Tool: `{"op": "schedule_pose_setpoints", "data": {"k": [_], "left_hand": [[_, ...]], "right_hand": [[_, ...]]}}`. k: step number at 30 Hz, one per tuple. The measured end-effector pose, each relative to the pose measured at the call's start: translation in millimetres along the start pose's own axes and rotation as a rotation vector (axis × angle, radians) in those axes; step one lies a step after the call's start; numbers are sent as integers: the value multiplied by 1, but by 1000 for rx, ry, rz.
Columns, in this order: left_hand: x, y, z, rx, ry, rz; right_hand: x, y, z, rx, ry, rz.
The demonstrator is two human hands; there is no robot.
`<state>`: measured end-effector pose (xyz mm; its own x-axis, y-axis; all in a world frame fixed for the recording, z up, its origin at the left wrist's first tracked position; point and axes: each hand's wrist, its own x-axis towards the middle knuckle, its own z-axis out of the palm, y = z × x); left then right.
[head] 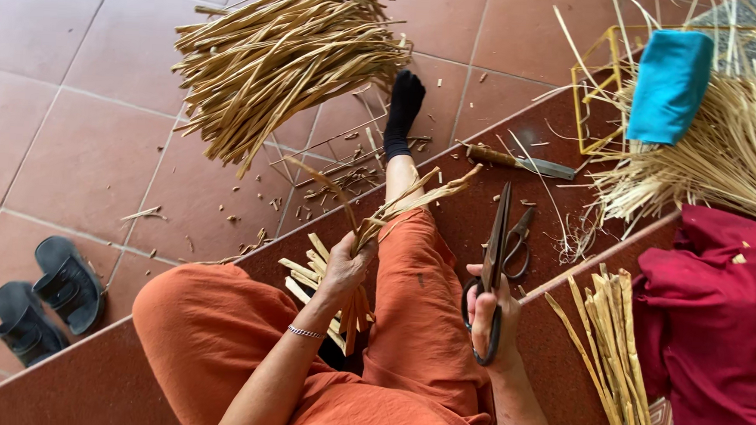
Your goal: The person sits on a tiled floor and uses large shears to trim bundles of dried straw. They repeatedly pick up bundles, cut the ends to even them, and place the trimmed pieces aside. A knife and other tools are visible nearby.
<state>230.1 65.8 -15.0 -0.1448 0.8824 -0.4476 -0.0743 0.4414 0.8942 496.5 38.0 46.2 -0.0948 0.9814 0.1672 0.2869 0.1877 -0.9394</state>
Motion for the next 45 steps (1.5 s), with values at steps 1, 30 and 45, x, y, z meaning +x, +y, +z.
{"op": "schedule_pose_setpoints", "data": {"k": [1,30,45], "left_hand": [[2,-3,1,40,18,65],[-1,-9,11,329,153,224],[-10,-1,13,331,93,197]], "right_hand": [[0,-4,-3,-76,-12,-62],[1,28,-4,-531,59,-30],[33,50,-37,-667,-7,-39]]}}
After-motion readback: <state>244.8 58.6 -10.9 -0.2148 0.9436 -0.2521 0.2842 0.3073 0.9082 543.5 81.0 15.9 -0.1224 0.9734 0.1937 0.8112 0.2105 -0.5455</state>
